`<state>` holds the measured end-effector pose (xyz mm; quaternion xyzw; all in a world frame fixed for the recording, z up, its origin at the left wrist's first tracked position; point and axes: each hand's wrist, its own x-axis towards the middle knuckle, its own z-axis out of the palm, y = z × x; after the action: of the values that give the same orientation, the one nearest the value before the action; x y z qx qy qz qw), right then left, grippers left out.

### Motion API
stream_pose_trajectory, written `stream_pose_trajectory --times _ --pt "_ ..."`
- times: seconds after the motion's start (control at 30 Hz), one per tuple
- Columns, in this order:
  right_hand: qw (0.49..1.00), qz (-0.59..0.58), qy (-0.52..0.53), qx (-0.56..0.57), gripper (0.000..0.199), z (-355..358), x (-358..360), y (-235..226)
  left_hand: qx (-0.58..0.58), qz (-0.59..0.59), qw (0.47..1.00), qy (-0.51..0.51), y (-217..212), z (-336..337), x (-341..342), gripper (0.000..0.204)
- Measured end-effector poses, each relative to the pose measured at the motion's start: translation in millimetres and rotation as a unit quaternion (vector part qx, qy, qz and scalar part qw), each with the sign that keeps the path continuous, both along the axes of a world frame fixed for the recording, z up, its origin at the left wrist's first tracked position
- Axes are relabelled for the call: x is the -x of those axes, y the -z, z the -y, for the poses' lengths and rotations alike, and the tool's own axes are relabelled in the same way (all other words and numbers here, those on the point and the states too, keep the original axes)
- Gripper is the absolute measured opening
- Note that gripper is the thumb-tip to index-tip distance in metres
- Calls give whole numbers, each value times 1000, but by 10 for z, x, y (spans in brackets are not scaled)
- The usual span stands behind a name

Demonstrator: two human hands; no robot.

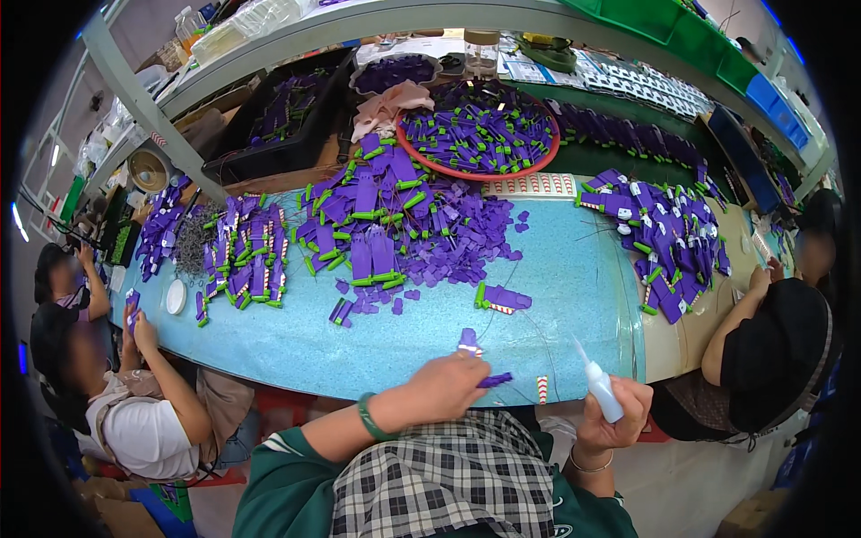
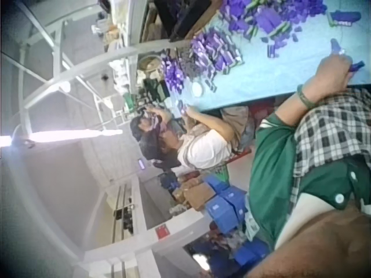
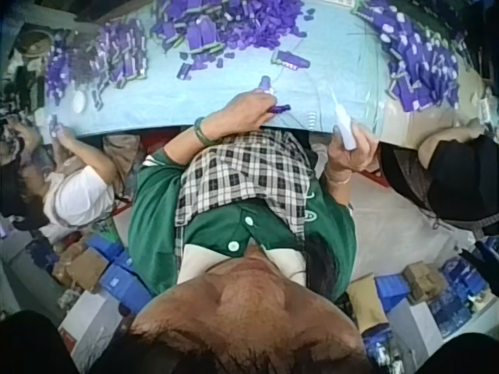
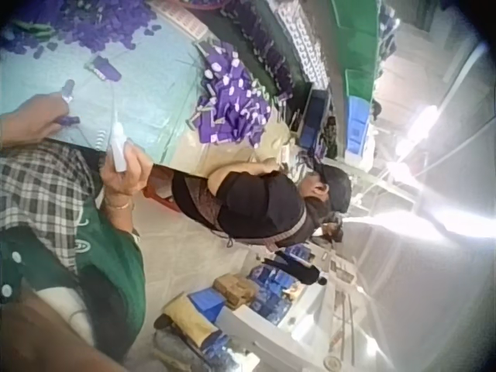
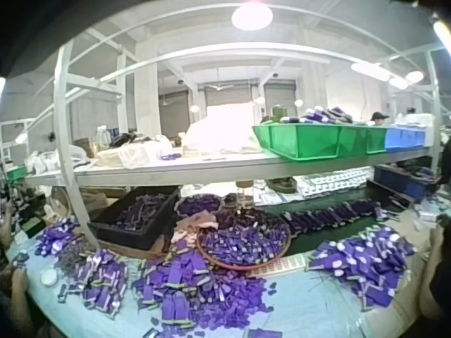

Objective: The person sits at a table in a workshop and assembles small purple and green plastic components. They pick up a purple piece, apply glue from a small bottle, and attach a green piece. The person repeats this process for multiple units, placing the finished items on the table.

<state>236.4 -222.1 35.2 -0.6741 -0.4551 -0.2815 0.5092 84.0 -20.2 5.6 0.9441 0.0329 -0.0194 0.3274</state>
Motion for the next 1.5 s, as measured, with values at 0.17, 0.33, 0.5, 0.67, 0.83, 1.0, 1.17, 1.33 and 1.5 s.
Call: stream_pose_trajectory --times 0.17,0.33,0.5,0.67,0.83,1.0,1.17,1.33,1.5 --pt "999 -11 -53 2 34 -169 11 58 -17 -5 993 -114 -172 -278 475 25" --pt "993 -18 -116 28 35 -366 119 95 -93 56 968 -227 -83 -144 549 31" --pt "989 -5 -136 57 37 -439 210 67 -159 34 937 -308 28 -212 590 34" --pt "977 -14 -198 81 38 -523 297 79 -67 55 926 -368 95 -345 615 44" --pt "957 3 -275 98 41 -723 424 77 11 106 934 -340 176 -412 695 45" --pt "947 19 -304 102 41 -854 486 66 125 163 908 -365 179 -337 728 37" --pt "956 21 -265 121 42 -903 528 54 556 88 776 -285 98 -268 719 29" --pt "961 20 -237 144 43 -943 550 42 651 87 716 -236 108 -250 683 35" --pt "959 6 -226 169 41 -938 580 34 672 102 700 -221 147 -251 681 36"
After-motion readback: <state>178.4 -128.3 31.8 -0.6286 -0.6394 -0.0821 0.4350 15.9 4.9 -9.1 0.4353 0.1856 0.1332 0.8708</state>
